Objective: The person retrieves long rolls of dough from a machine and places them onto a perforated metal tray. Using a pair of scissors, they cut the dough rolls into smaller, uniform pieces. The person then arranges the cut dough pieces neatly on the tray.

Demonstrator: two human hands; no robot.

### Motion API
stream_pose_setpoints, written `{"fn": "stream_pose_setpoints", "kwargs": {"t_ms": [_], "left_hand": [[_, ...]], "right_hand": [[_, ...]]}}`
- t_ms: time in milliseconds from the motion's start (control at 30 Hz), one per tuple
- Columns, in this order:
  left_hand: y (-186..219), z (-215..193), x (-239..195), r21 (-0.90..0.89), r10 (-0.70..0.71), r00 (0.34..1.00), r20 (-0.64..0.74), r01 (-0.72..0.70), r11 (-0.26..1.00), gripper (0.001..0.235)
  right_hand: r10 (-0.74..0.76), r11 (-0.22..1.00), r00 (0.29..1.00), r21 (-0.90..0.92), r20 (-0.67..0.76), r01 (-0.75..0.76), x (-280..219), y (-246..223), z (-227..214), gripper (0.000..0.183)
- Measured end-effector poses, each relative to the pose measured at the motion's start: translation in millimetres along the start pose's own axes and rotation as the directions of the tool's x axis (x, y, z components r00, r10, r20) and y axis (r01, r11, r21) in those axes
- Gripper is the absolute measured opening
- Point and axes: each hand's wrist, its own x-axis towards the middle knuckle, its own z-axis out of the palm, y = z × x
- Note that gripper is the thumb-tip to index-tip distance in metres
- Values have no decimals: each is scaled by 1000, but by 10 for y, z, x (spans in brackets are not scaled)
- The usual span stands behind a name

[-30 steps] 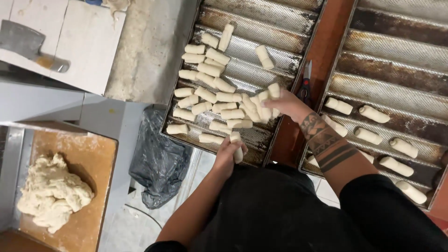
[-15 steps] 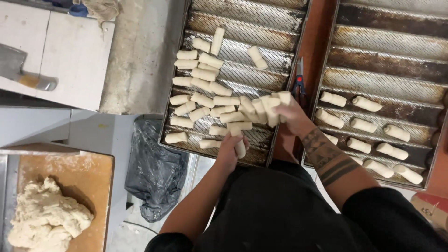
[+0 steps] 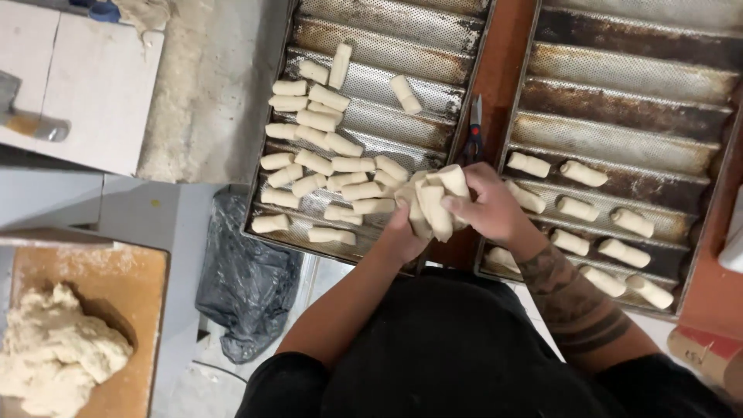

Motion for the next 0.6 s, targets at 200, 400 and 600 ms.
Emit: {"fn": "stream_pose_setpoints", "kwargs": {"t_ms": [200,400,600], "left_hand": [[-778,169,260,-236,132,959,251,-72,969,51],[-1260,302,174,-200,5,986,168,29,979,55],[-1516,42,154,-148,-113,992,-54,104,983,74]], "right_hand": [[405,805,856,-320,-321,-500,-751,329,-709,65],[463,659,880,704,-104,-264,-1194,602,-985,36],[538,751,652,-47,-534,-659,-954,610,-1756,60]]}}
